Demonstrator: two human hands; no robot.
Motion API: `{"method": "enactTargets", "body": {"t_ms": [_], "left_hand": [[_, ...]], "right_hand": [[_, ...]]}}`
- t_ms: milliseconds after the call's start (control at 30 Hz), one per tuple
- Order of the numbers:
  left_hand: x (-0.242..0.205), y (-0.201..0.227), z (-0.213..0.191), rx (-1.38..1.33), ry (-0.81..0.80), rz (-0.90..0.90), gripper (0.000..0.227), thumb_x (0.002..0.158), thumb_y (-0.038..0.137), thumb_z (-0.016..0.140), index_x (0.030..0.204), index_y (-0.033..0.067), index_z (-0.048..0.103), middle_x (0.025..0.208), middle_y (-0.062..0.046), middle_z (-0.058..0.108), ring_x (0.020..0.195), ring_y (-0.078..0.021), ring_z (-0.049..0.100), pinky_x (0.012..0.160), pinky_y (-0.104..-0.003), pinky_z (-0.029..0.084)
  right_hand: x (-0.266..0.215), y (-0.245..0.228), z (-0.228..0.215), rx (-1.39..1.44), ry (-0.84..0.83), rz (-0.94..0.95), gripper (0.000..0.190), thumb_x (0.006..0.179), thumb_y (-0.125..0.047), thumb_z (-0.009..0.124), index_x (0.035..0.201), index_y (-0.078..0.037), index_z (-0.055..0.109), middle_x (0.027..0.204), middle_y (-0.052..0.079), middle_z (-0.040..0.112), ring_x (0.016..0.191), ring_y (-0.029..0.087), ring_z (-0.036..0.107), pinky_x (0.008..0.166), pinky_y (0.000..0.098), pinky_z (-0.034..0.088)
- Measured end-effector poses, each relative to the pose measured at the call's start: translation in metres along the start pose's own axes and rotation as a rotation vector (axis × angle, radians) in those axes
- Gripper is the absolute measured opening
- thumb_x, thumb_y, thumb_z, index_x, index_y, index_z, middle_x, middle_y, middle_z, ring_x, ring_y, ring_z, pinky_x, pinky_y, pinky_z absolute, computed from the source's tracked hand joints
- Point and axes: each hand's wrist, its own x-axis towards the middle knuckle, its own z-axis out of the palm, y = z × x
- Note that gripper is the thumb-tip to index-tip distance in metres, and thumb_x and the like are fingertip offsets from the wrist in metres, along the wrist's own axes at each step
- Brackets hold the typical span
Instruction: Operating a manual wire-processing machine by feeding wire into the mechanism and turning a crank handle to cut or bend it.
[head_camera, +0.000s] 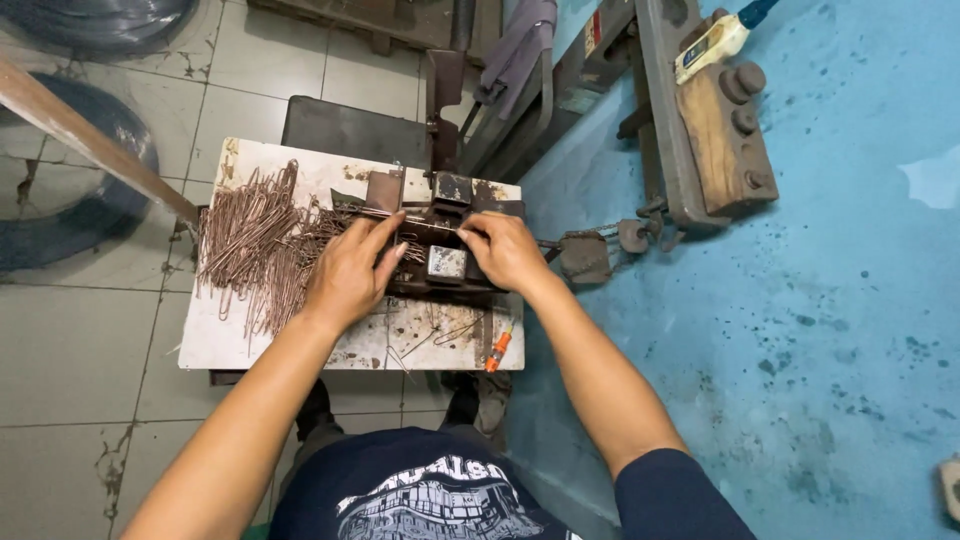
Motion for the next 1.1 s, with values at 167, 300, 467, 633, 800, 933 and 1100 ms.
{"method": "enactTargets", "body": {"t_ms": [167,300,467,633,800,933,1100], "left_hand": [[0.007,0.011,-0.006,0.229,-0.102,0.011,0.048,0.102,0.048,0.047,0.139,0.0206,0.06,0.099,-0.009,0.061,0.086,-0.0301,0.066,0.072,-0.042,0.049],[0.02,0.018,-0.005,0.333,-0.211,-0.018,0.047,0.103,0.048,0.043,0.135,0.0205,0.063,0.102,-0.008,0.064,0.091,-0.0272,0.066,0.077,-0.041,0.046],[0.044,0.015,-0.004,0.247,-0.395,-0.158,0.042,0.101,0.046,0.047,0.121,0.0172,0.07,0.099,-0.01,0.071,0.095,-0.0301,0.07,0.081,-0.043,0.047],[0.036,-0.008,0.039,0.307,-0.404,-0.189,0.033,0.097,0.026,0.042,0.101,0.0151,0.073,0.081,-0.008,0.072,0.084,-0.0305,0.074,0.076,-0.044,0.048],[0.032,0.003,0.032,0.317,-0.211,-0.075,0.031,0.097,0.014,0.042,0.109,0.0131,0.071,0.083,-0.01,0.073,0.085,-0.0304,0.072,0.079,-0.041,0.049],[0.031,0.002,0.033,0.281,-0.254,-0.102,0.032,0.097,0.012,0.043,0.112,0.0099,0.071,0.086,-0.012,0.073,0.088,-0.0326,0.072,0.084,-0.04,0.049],[0.03,-0.017,0.048,0.284,-0.321,-0.123,0.037,0.088,0.027,0.066,0.121,0.0106,0.067,0.095,-0.013,0.073,0.099,-0.0322,0.071,0.089,-0.041,0.049]], "right_hand": [[0.004,0.007,0.005,-0.041,-0.025,-0.003,0.014,0.092,-0.015,0.064,0.098,-0.007,0.075,0.087,0.018,0.072,0.089,0.041,0.07,0.077,0.0472,0.056],[-0.005,0.008,0.015,-0.106,0.027,-0.017,0.014,0.091,-0.017,0.065,0.097,-0.009,0.075,0.086,0.014,0.071,0.088,0.038,0.07,0.076,0.0433,0.057],[-0.035,-0.025,0.072,-0.279,0.123,-0.016,0.015,0.091,-0.017,0.059,0.091,-0.009,0.072,0.081,0.012,0.066,0.079,0.034,0.069,0.069,0.0416,0.057],[-0.06,-0.042,0.126,-0.231,0.106,-0.106,0.013,0.087,-0.013,0.06,0.092,-0.003,0.067,0.084,0.014,0.063,0.083,0.035,0.068,0.071,0.0429,0.057],[-0.079,-0.021,0.055,0.152,0.278,0.211,0.02,0.095,-0.019,0.062,0.108,-0.009,0.073,0.082,0.012,0.072,0.076,0.031,0.074,0.062,0.0357,0.059],[-0.107,0.079,0.008,0.065,0.491,0.49,0.027,0.089,-0.011,0.064,0.115,-0.005,0.059,0.077,0.015,0.07,0.071,0.03,0.071,0.064,0.0379,0.055],[-0.092,0.145,0.005,0.095,0.089,0.586,0.073,0.091,-0.016,0.067,0.156,-0.005,0.033,0.102,0.018,0.07,0.096,0.034,0.072,0.087,0.0456,0.055]]}}
